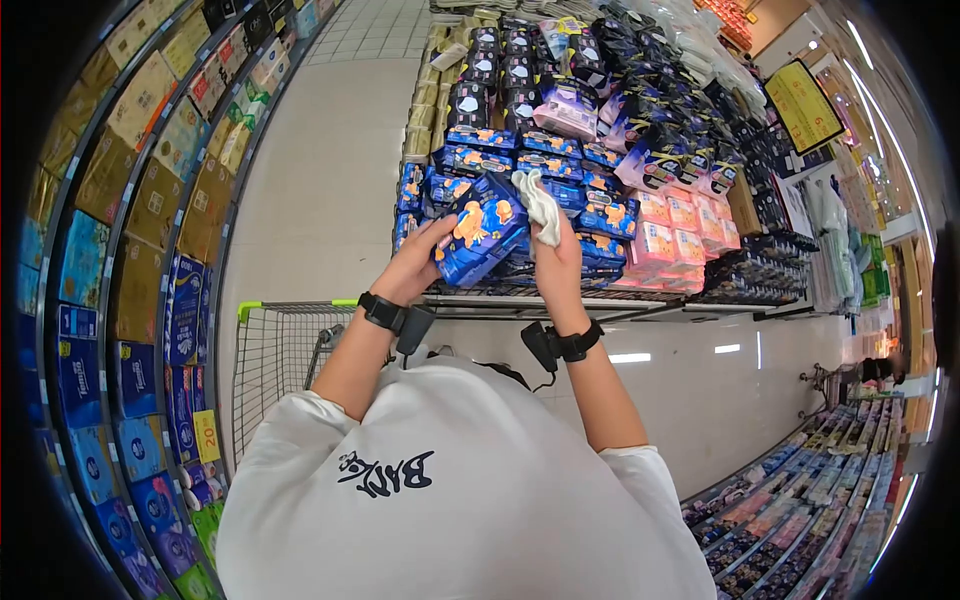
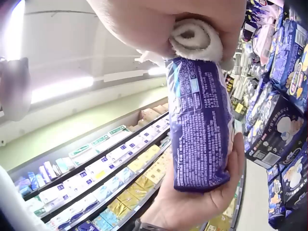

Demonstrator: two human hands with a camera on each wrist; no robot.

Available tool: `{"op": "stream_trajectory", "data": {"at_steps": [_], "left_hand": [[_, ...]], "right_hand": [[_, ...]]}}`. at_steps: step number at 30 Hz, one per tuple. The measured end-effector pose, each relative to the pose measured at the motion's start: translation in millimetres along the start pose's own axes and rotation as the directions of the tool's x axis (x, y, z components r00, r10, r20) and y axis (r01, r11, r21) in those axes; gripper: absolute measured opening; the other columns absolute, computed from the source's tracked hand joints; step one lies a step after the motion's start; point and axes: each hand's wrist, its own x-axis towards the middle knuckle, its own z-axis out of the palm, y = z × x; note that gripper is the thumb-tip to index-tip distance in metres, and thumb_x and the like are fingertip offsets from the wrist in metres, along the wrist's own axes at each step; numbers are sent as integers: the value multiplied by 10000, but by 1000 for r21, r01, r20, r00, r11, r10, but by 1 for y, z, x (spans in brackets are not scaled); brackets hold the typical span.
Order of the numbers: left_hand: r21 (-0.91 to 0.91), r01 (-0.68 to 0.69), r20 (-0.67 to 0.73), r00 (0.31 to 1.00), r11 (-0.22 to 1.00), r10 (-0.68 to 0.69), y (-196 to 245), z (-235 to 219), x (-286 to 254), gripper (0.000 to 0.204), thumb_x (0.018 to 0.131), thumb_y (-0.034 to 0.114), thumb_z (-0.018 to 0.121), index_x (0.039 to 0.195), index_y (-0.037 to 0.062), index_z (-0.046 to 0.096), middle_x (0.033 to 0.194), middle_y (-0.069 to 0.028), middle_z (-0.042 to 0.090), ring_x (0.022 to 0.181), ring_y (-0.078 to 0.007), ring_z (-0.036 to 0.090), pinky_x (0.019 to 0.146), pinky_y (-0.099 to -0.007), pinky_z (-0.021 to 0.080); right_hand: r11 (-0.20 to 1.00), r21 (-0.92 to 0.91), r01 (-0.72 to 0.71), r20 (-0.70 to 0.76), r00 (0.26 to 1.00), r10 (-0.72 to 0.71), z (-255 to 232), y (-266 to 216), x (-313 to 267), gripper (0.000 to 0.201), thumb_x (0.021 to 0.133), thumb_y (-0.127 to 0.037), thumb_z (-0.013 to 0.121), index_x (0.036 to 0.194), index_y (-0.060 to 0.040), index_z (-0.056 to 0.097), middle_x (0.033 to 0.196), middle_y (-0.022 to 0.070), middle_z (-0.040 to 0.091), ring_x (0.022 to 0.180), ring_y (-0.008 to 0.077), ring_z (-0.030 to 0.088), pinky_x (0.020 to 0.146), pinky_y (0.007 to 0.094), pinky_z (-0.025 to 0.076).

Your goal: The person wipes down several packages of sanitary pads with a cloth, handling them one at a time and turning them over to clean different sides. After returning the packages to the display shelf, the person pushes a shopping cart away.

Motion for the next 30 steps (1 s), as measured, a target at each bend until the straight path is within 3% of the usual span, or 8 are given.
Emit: {"op": "stream_trajectory", "data": {"at_steps": [4,7,10,14,18,22,24,30], "left_hand": [[4,198,137,971,980,-197,-1,3,-13,439,997,309,626,1343,61,519,1237,-94,675,1076,-214,690,917,-416,583],[-119,118,115,988,986,-105,-10,6,-7,385,1011,308,604,1325,94,544,1248,-100,667,1092,-217,685,920,-413,584],[-295,55,89,996,954,-30,-13,1,4,402,1020,332,589,1333,87,531,1269,-107,657,1128,-232,671,914,-435,585],[-303,14,33,999,953,-5,-6,-11,4,444,1054,348,513,1355,21,515,1333,-145,617,1184,-255,637,1013,-417,533],[-135,-50,66,996,990,59,-1,4,-9,399,1029,259,578,1383,106,474,1232,-83,659,1058,-203,694,875,-404,606],[-134,-120,-20,993,984,118,-1,4,-2,513,993,232,640,1438,79,434,1254,-91,637,1059,-203,682,852,-420,597],[118,-247,-151,953,962,264,9,-10,-2,662,967,233,680,1515,63,351,1255,-101,630,1056,-190,678,833,-409,594],[558,-137,-6,986,818,169,51,-40,-36,666,880,158,733,1486,69,473,1309,-121,622,1102,-143,610,969,-280,486]], "right_hand": [[999,-42,-1,9,1000,2,-5,10,16,519,936,29,490,1453,-18,489,1473,185,528,1379,272,489,1140,346,349],[911,-335,238,23,969,-245,9,17,15,555,902,32,500,1447,-72,509,1531,225,430,1454,415,343,1184,427,312],[810,-438,391,217,920,-327,30,9,-12,612,835,60,515,1421,-111,554,1510,185,469,1438,405,376,1171,459,346],[867,-359,346,446,880,-167,28,-14,-41,699,734,139,519,1379,-120,595,1483,165,507,1427,380,404,1163,450,371],[849,-416,324,207,944,-258,15,-1,-12,718,719,190,468,1372,-81,590,1490,194,487,1434,396,383,1184,434,338],[902,-303,309,333,921,-204,11,-2,-16,664,745,177,459,1340,-76,611,1415,205,560,1370,400,472,1144,416,385],[981,-195,-5,484,869,100,3,0,-27,603,755,117,510,1315,-75,625,1322,191,635,1277,342,585,1077,353,433],[983,-161,94,355,934,-31,-18,23,-21,511,827,46,594,1334,-14,597,1546,155,458,1361,239,506,1096,324,391]]}}
